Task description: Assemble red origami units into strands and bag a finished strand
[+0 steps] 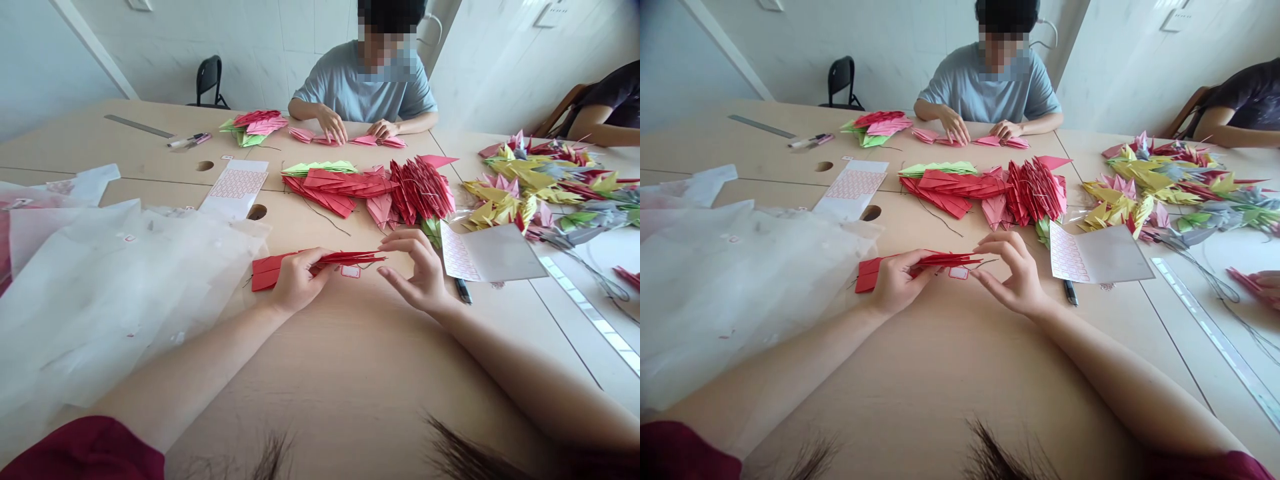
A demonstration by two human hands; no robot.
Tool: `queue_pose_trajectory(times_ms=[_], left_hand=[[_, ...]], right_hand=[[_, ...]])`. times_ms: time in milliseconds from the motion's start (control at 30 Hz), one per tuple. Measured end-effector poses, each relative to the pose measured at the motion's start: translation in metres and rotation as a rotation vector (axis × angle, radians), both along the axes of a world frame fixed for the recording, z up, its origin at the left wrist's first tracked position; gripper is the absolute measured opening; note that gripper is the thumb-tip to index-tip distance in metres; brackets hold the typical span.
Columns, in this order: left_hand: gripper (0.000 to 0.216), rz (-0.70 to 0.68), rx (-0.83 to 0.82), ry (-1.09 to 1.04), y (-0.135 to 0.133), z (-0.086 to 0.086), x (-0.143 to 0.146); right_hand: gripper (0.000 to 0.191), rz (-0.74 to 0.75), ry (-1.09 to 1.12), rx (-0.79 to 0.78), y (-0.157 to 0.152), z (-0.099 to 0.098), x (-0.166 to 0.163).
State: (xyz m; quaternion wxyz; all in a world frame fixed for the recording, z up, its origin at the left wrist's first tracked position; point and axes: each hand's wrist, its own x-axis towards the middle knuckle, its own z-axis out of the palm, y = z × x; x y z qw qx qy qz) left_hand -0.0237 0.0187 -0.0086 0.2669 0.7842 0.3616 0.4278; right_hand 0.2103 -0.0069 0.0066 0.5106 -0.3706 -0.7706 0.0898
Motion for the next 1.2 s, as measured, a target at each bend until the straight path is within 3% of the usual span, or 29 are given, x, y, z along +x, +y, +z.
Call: queue_pose_trajectory(times_ms=[167, 300, 533, 700, 833, 1033, 1200], left_hand=[[0.027, -0.023, 0.149, 0.084, 0.000, 0.003, -0.002], [0.037, 0.143, 0.420, 0.159, -0.006, 0.011, -0.003], [0.014, 0.143, 0.672, 0.309, -0.017, 0.009, 0.004], [0.011, 0.099, 0.680, 0.291, -0.019, 0.009, 0.005], [0.007, 0.091, 0.594, 0.274, -0.021, 0.013, 0.007], [0.004, 0.145, 0.456, 0.277, -0.016, 0.014, 0.005], [0.006, 0.237, 0.381, 0.195, -0.003, 0.013, -0.003]], right_hand=[[0.016, -0.002, -0.114, 0.054, 0.000, -0.004, -0.003], [0.012, -0.045, -0.136, 0.082, 0.002, -0.008, -0.004], [0.011, 0.010, -0.161, 0.095, -0.007, -0.009, -0.015], [0.012, 0.030, -0.132, 0.063, -0.013, -0.007, -0.021], [0.011, 0.028, -0.117, 0.019, -0.012, -0.007, -0.021], [0.010, 0.037, -0.053, -0.024, -0.006, -0.005, -0.015], [0.005, -0.049, 0.078, -0.052, 0.008, -0.002, 0.000]])
